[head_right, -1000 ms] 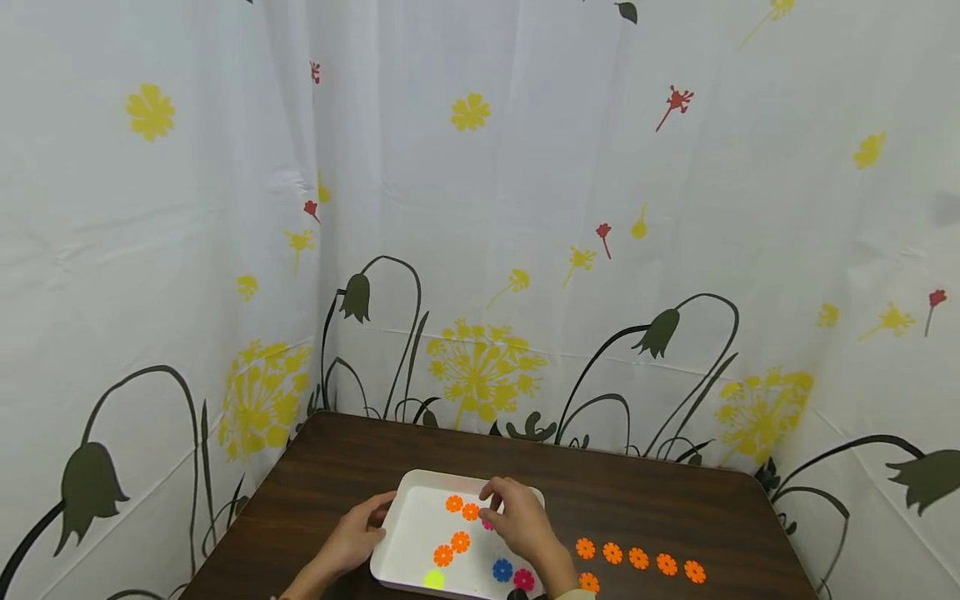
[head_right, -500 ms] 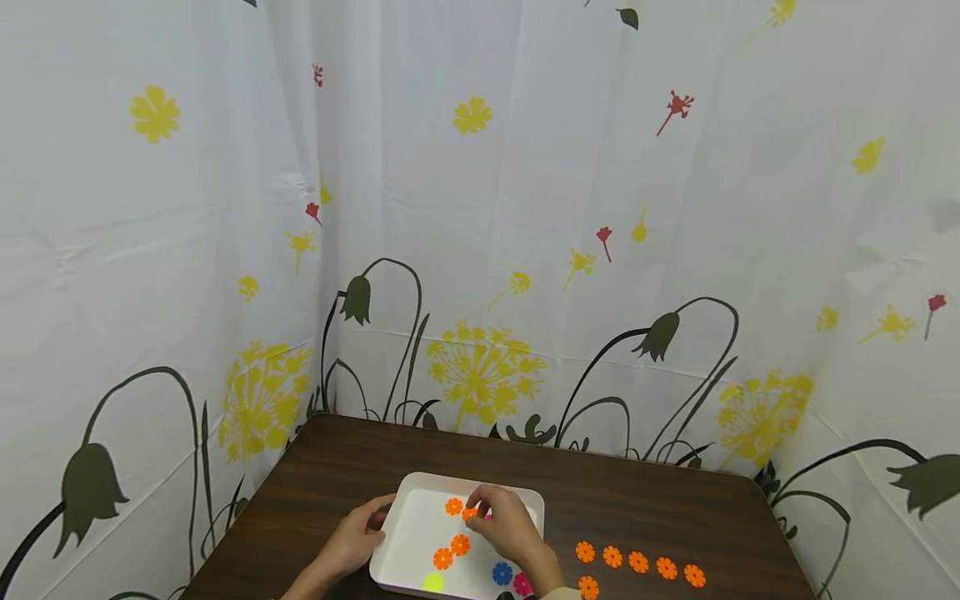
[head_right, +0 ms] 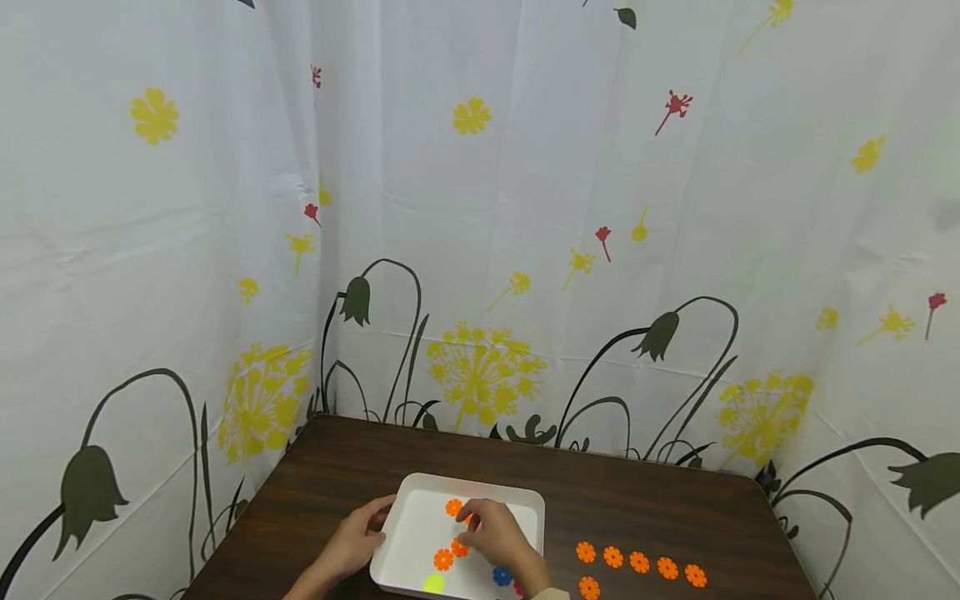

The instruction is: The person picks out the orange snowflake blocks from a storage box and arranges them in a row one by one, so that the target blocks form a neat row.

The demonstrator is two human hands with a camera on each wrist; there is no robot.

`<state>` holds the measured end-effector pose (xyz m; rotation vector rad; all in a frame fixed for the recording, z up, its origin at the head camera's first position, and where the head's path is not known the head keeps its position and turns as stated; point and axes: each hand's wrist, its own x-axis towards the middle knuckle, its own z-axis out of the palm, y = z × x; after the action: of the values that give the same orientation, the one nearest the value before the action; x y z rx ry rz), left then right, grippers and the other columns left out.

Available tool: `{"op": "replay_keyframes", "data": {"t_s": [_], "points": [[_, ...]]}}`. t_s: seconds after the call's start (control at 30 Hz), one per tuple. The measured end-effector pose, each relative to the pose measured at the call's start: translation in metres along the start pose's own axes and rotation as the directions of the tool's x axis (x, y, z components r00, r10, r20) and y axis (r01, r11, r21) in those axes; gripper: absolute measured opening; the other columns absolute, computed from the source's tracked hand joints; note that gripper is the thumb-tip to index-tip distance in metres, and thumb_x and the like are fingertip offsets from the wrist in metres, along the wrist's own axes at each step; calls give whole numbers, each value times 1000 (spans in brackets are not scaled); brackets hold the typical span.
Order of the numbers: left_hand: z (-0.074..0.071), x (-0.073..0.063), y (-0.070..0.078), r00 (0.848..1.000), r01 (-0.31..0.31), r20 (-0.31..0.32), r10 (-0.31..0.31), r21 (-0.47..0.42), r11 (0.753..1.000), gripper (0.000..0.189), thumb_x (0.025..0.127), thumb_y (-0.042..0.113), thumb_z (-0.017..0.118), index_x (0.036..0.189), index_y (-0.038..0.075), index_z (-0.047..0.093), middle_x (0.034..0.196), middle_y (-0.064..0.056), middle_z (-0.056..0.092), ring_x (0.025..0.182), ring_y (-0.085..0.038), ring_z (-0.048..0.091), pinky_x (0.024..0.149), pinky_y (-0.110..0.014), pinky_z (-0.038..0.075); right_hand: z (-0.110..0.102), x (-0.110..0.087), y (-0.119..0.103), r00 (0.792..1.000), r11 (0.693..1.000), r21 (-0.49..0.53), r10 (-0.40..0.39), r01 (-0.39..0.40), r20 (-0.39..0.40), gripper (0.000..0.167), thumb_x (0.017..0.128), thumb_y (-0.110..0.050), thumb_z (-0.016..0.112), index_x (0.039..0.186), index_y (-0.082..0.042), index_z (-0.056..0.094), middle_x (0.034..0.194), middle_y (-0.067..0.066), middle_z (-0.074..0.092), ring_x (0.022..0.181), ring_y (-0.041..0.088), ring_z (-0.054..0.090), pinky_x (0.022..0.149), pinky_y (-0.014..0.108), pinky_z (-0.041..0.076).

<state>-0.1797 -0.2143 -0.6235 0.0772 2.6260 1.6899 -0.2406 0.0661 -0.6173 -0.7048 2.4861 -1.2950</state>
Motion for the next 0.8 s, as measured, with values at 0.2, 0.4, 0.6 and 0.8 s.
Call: {"op": "replay_keyframes", "data": {"t_s": [0.2, 0.4, 0.6, 0.8], "points": [[0, -1, 0, 1000, -2, 9, 2, -20, 1000, 66, 80, -16, 53, 147, -14, 50, 115, -37, 68, 89, -33, 76, 67, -41, 64, 5, 2, 7, 999, 997, -76, -10, 12, 34, 24, 77, -6, 82, 100, -12, 78, 85, -2, 62, 74, 9, 51, 65, 25, 43], [-1, 0, 0, 1000, 2, 10, -2, -29, 1000, 66, 81, -16, 52, 147, -14, 49, 115, -38, 67, 90, -33, 76, 67, -41, 64, 3, 3, 3, 1000, 995, -95, 8, -6, 18, 21, 80, -7, 82, 100, -13, 78, 86, -2, 61, 76, 12, 51, 67, 27, 43], [-2, 0, 2, 1000, 7, 8, -6, -21, 1000, 66, 81, -16, 52, 147, -14, 49, 116, -38, 68, 89, -33, 76, 68, -42, 64, 5, 5, 6, 1000, 995, -99, -6, 9, 31, 24, 78, -5, 83, 101, -12, 80, 86, -2, 61, 76, 11, 51, 68, 26, 42], [-1, -1, 2, 1000, 17, 10, -17, -25, 1000, 66, 81, -17, 52, 148, -13, 49, 116, -38, 67, 89, -32, 76, 69, -43, 63, 10, 7, 16, 997, 989, -147, -7, 18, 78, 27, 75, -1, 85, 100, -12, 82, 83, -5, 59, 74, 7, 49, 68, 24, 43]]}}
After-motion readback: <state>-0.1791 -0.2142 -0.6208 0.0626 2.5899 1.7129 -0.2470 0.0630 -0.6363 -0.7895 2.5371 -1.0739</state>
